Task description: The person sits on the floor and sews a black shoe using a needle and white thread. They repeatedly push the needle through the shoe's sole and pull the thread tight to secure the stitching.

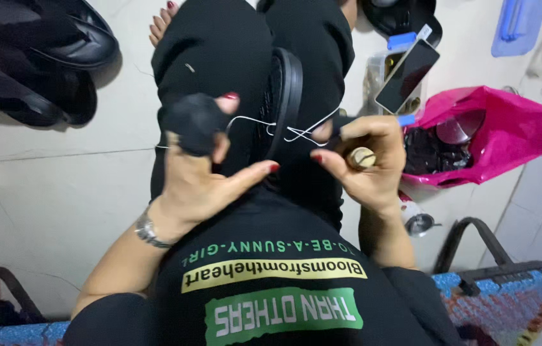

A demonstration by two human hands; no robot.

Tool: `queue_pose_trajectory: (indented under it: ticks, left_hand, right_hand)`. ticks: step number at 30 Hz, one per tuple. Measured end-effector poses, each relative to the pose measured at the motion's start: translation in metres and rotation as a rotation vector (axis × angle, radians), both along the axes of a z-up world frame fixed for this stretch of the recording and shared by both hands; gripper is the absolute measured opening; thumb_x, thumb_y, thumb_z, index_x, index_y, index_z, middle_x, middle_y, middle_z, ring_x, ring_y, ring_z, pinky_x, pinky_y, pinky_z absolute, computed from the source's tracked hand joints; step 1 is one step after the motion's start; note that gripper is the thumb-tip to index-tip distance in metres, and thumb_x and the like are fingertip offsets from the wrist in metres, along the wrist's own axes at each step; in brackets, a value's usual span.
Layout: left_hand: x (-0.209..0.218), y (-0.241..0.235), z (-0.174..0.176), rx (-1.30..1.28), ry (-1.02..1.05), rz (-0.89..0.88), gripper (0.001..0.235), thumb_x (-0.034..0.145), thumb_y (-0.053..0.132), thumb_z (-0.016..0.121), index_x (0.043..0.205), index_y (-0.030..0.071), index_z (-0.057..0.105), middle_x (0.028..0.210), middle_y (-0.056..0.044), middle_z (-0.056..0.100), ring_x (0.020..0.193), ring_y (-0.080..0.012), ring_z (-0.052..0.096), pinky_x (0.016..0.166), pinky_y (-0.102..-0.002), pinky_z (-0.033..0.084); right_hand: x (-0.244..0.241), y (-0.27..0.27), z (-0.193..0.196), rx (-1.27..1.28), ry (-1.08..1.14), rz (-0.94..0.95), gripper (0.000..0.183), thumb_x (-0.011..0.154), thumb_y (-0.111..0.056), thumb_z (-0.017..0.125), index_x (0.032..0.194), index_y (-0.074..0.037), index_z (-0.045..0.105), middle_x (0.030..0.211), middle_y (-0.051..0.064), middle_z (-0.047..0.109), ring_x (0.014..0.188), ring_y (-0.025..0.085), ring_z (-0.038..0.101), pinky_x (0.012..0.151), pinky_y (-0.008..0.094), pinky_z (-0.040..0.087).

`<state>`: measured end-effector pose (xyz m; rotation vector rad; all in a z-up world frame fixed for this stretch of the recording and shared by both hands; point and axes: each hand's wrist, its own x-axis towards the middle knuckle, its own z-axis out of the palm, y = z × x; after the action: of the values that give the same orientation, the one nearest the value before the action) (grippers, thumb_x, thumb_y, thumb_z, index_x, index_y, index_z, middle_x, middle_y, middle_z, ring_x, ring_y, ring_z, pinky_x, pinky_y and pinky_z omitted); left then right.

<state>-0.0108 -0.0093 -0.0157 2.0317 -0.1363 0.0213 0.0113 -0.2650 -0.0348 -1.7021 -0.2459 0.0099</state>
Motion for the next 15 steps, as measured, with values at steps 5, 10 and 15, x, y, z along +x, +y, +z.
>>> queue_pose_trajectory:
  ticks: [5, 10, 15]
  left_hand:
    - [0.004, -0.018, -0.017, 0.246, -0.231, -0.109, 0.081, 0.087, 0.037, 0.096, 0.144, 0.004, 0.048, 0.137, -0.016, 0.055, 0.129, -0.0346, 0.053, 0.114, -0.044, 0.049]
    - [-0.006, -0.026, -0.036, 0.421, -0.253, -0.03, 0.088, 0.085, 0.048, 0.097, 0.145, 0.005, 0.049, 0.137, -0.022, 0.053, 0.132, -0.0362, 0.056, 0.111, -0.043, 0.055]
    - [0.003, -0.012, -0.013, 0.211, -0.152, -0.153, 0.069, 0.091, 0.032, 0.087, 0.143, 0.003, 0.052, 0.134, -0.022, 0.057, 0.129, -0.0396, 0.055, 0.116, -0.046, 0.045]
  right_hand:
    - [0.03, -0.002, 0.002, 0.428, 0.362, 0.22, 0.029, 0.088, 0.002, 0.074, 0.1, -0.006, 0.049, 0.082, 0.009, 0.062, 0.077, 0.015, 0.072, 0.061, 0.023, 0.055]
    - [0.063, -0.038, 0.045, -0.214, 0.271, 0.536, 0.015, 0.085, -0.009, 0.076, 0.094, -0.003, 0.065, 0.09, 0.006, 0.071, 0.08, 0.012, 0.067, 0.074, 0.023, 0.055]
    - [0.057, -0.008, 0.074, -1.106, -0.363, 0.625, 0.019, 0.084, -0.015, 0.069, 0.103, -0.017, 0.07, 0.06, 0.001, 0.062, 0.052, 0.023, 0.062, 0.041, 0.041, 0.042]
